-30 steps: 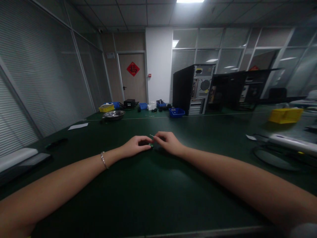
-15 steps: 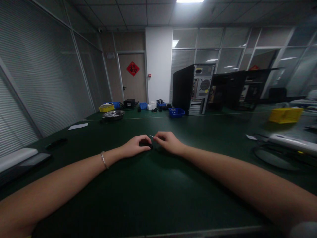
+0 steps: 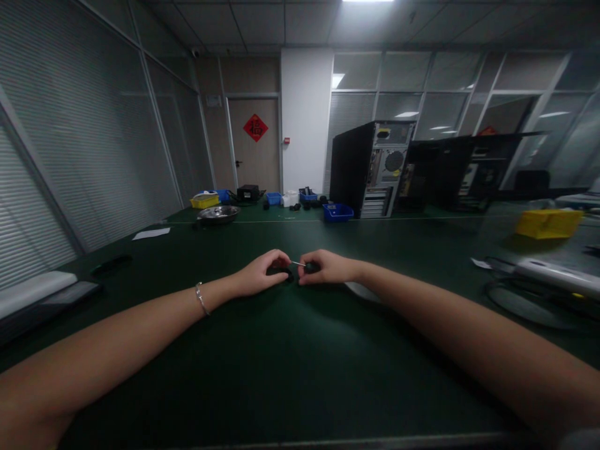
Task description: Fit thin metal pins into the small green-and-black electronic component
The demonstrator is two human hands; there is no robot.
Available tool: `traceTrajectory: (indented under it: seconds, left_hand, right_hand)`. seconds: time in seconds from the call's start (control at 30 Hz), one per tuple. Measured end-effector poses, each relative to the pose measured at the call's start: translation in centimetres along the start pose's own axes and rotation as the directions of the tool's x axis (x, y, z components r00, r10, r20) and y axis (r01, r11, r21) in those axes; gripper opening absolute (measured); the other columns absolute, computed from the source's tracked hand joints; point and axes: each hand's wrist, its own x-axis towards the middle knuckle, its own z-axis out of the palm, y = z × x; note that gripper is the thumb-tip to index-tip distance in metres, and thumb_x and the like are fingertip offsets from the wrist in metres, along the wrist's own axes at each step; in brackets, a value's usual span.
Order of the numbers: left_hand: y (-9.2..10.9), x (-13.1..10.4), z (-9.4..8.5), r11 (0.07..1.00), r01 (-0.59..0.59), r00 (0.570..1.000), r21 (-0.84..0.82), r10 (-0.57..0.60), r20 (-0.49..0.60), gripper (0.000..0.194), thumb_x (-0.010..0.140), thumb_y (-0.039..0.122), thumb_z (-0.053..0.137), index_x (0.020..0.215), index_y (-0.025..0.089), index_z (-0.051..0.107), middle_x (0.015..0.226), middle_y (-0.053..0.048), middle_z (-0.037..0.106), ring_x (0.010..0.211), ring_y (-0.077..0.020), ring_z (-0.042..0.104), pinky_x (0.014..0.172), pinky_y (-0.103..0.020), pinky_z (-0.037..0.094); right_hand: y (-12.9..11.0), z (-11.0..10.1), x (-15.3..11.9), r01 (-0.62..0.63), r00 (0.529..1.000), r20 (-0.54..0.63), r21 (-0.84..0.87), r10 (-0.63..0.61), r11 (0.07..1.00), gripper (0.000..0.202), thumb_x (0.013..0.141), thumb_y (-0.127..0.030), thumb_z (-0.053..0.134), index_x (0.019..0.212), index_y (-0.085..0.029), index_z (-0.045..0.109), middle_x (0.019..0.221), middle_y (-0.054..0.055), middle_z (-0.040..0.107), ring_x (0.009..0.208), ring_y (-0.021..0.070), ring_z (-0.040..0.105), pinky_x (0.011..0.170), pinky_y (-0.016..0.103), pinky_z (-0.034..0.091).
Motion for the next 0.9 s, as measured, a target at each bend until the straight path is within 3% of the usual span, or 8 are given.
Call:
traceTrajectory:
  seconds: [0.17, 0.33, 0.43, 0.53, 0.67, 0.77, 0.9]
  left_hand:
    - [1.1, -0.2, -0.1, 0.989, 0.012, 1.0, 0.148, -0.013, 0.01, 0.033, 0.078, 0.041, 0.065, 0.103, 0.02, 0.058, 0.104, -0.007, 0.056, 0.095, -0.0236, 0.055, 0.083, -0.038, 0.048]
    - [0.8, -0.2, -0.2, 0.982, -0.024, 0.999, 0.185, 0.015, 0.049, 0.021, 0.083, 0.031, 0.058, 0.101, 0.021, 0.06, 0.104, -0.006, 0.055, 0.096, -0.0224, 0.055, 0.085, -0.037, 0.047]
    - [0.6, -0.2, -0.1, 0.99, -0.024, 0.999, 0.141, 0.018, 0.045, 0.028, 0.083, 0.026, 0.058, 0.111, 0.021, 0.057, 0.107, -0.006, 0.057, 0.101, -0.0225, 0.055, 0.089, -0.038, 0.046]
    - [0.6, -0.2, -0.1, 0.995, -0.011, 1.0, 0.097, 0.011, 0.005, 0.039, 0.082, 0.029, 0.061, 0.119, 0.023, 0.052, 0.114, -0.007, 0.055, 0.105, -0.0229, 0.054, 0.091, -0.038, 0.045]
    - [0.3, -0.2, 0.0, 0.983, 0.026, 0.998, 0.179, -0.016, -0.058, 0.039, 0.079, 0.04, 0.064, 0.111, 0.021, 0.056, 0.109, -0.007, 0.055, 0.101, -0.025, 0.054, 0.086, -0.039, 0.047]
    - [-0.2, -0.2, 0.1, 0.964, 0.043, 0.997, 0.262, -0.023, -0.078, 0.032, 0.079, 0.044, 0.063, 0.098, 0.019, 0.06, 0.101, -0.007, 0.055, 0.094, -0.0249, 0.054, 0.08, -0.039, 0.048]
    - [-0.4, -0.1, 0.1, 0.968, 0.014, 0.999, 0.251, -0.001, -0.05, 0.022, 0.081, 0.035, 0.061, 0.096, 0.019, 0.059, 0.099, -0.006, 0.055, 0.089, -0.0226, 0.055, 0.078, -0.037, 0.049]
  right_hand:
    - [0.0, -0.1, 0.0, 0.036, 0.998, 0.054, -0.064, -0.032, 0.997, 0.031, 0.075, -0.037, 0.07, 0.098, -0.016, 0.064, 0.086, 0.0, 0.059, 0.077, 0.0135, 0.055, 0.069, 0.022, 0.041]
    - [0.3, 0.4, 0.0, 0.085, 0.996, -0.012, -0.093, -0.086, 0.992, 0.019, 0.082, -0.03, 0.062, 0.095, -0.016, 0.064, 0.088, 0.001, 0.063, 0.079, 0.0139, 0.057, 0.071, 0.023, 0.043]
    - [0.5, 0.7, -0.1, 0.095, 0.993, -0.058, -0.08, -0.1, 0.992, 0.016, 0.084, -0.025, 0.058, 0.096, -0.016, 0.064, 0.091, 0.002, 0.065, 0.081, 0.0143, 0.059, 0.072, 0.023, 0.044]
    - [0.8, 0.9, 0.0, 0.092, 0.991, -0.091, -0.073, -0.099, 0.993, 0.018, 0.086, -0.026, 0.057, 0.097, -0.015, 0.064, 0.093, 0.003, 0.065, 0.084, 0.0151, 0.06, 0.074, 0.024, 0.045]
    - [0.8, 1.0, 0.3, 0.082, 0.98, -0.169, -0.12, -0.102, 0.989, 0.02, 0.088, -0.029, 0.056, 0.099, -0.016, 0.065, 0.097, 0.004, 0.064, 0.089, 0.0167, 0.059, 0.077, 0.026, 0.044]
    - [0.7, 1.0, 0.3, 0.044, 0.965, -0.249, -0.131, -0.076, 0.99, 0.019, 0.089, -0.027, 0.054, 0.1, -0.016, 0.065, 0.095, 0.004, 0.064, 0.086, 0.0162, 0.058, 0.076, 0.026, 0.043]
    - [0.5, 1.1, 0.3, -0.048, 0.969, -0.246, -0.074, 0.028, 0.996, 0.021, 0.089, -0.03, 0.052, 0.1, -0.016, 0.064, 0.091, 0.002, 0.065, 0.079, 0.015, 0.058, 0.069, 0.024, 0.043]
